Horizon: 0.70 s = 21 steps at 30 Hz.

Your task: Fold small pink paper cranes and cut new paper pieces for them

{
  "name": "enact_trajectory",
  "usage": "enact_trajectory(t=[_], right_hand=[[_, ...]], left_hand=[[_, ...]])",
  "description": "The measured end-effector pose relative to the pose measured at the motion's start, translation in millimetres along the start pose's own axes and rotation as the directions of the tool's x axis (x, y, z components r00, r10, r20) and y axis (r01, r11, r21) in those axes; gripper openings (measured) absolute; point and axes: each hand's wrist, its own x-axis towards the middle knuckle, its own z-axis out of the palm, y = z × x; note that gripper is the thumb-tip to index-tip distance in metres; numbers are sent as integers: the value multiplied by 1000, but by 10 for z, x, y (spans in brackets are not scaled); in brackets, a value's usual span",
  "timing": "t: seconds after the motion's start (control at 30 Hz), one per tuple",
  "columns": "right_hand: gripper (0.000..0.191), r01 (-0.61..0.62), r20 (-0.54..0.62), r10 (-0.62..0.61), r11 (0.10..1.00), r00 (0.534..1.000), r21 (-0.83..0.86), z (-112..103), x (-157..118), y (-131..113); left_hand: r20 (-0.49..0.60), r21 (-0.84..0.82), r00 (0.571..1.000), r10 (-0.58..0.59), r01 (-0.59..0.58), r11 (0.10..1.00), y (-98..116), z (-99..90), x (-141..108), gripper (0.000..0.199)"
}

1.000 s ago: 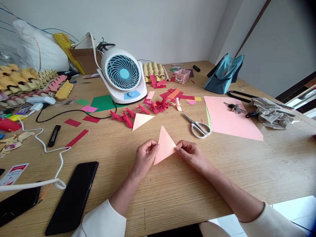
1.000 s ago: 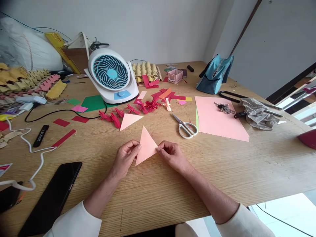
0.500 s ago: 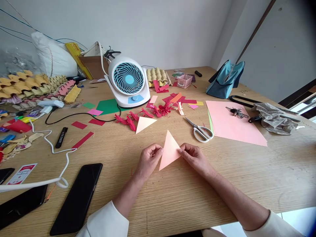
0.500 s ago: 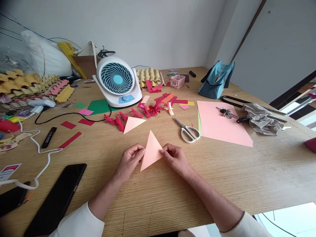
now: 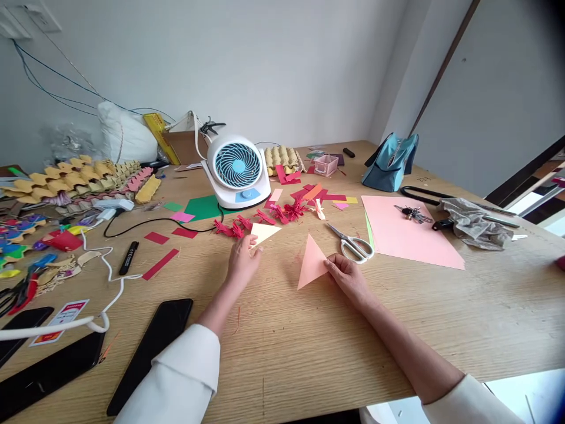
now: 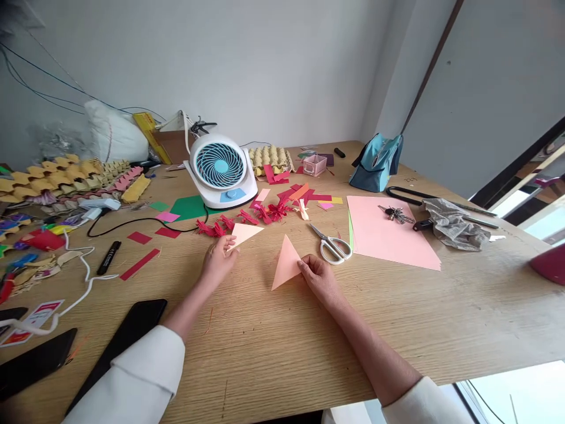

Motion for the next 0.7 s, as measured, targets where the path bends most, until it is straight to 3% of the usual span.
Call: enact_trajectory(t=[0.1,0.2,0.43,0.53,0.7], right_hand=[[50,9,9,-9,1000,1000,-4,-2,-2,-25],[50,17,17,-16,1000,1000,-10,-8,-1,-14],[49,16,21,-15,1000,1000,-13,-11,7,28],[48,11,23,-11,1000,1000,-10,-6,6,37],[48,23,24,-22,1000,999,-11,-4,7,52]], left_hand=[[-24,93,999,-38,40,995,-79,-34,286,41],[-23,177,994,-110,112,978,-76,7,416,50],[26,187,994,-110,104,977,-48,161,375,57],[19,185,990,-143,137,973,-37,189,362,54],[11,179,975,-222,217,960,84,233,397,66]])
